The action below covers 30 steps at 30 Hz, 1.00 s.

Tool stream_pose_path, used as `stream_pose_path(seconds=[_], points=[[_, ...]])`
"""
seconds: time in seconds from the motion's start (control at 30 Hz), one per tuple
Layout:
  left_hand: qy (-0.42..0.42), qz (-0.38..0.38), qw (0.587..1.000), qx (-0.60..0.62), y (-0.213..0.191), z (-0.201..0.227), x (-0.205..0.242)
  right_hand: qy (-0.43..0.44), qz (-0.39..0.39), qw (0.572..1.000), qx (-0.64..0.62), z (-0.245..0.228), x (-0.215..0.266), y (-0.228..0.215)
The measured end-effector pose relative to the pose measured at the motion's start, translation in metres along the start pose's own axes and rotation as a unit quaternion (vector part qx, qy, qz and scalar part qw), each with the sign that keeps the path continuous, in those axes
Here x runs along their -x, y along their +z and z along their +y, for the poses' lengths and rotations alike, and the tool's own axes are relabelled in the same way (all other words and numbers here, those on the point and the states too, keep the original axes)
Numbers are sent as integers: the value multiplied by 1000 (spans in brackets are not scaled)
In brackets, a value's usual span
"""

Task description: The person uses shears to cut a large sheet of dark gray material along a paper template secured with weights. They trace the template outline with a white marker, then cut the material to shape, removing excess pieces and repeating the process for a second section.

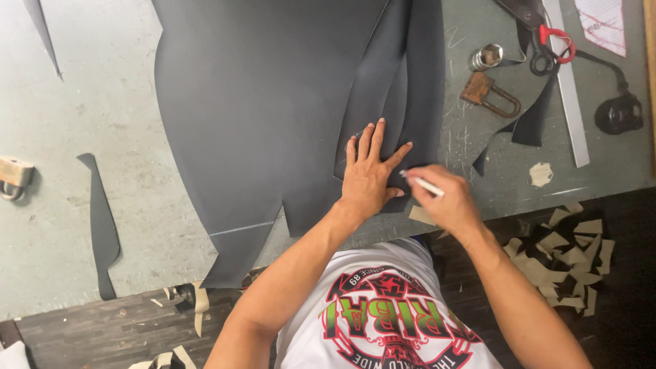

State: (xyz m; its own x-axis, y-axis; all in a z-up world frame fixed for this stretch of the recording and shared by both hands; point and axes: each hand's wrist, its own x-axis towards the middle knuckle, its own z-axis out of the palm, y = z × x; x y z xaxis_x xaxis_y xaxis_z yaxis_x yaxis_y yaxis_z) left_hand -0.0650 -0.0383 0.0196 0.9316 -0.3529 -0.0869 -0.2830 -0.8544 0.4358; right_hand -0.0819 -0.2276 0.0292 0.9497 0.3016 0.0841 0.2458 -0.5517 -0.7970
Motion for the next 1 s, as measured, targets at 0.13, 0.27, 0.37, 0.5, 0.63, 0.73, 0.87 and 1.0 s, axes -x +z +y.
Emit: stream_pose_path(seconds=[0.13, 0.27, 0.37, 0.5, 0.63, 0.73, 0.87, 1.0], points=[[-7, -5, 1000, -8, 0, 2, 1, 92, 60, 994, 18, 0, 0, -6], [-5, -6, 1000, -14, -1, 2, -2, 45, 38, 998, 22, -4, 9, 2], [-5, -12, 1000, -11, -1, 4, -2, 96, 36, 995, -1, -4, 14, 1], [-8, -19, 999, -28, -4, 5, -2, 92, 37, 995, 3, -5, 14, -5], [-19, -20, 999, -45, -6, 7, -3, 159, 2, 987, 3, -6, 6, -10], [-22, -44, 997, -53, -7, 9, -9, 169, -21, 985, 12, -4, -7, -15], [-39, -69, 993, -84, -9, 9, -15, 50, 53, 997, 15, 6, -34, -11], [-41, -89, 991, -95, -10, 10, -19, 14, -36, 999, -17, 9, -43, -10]])
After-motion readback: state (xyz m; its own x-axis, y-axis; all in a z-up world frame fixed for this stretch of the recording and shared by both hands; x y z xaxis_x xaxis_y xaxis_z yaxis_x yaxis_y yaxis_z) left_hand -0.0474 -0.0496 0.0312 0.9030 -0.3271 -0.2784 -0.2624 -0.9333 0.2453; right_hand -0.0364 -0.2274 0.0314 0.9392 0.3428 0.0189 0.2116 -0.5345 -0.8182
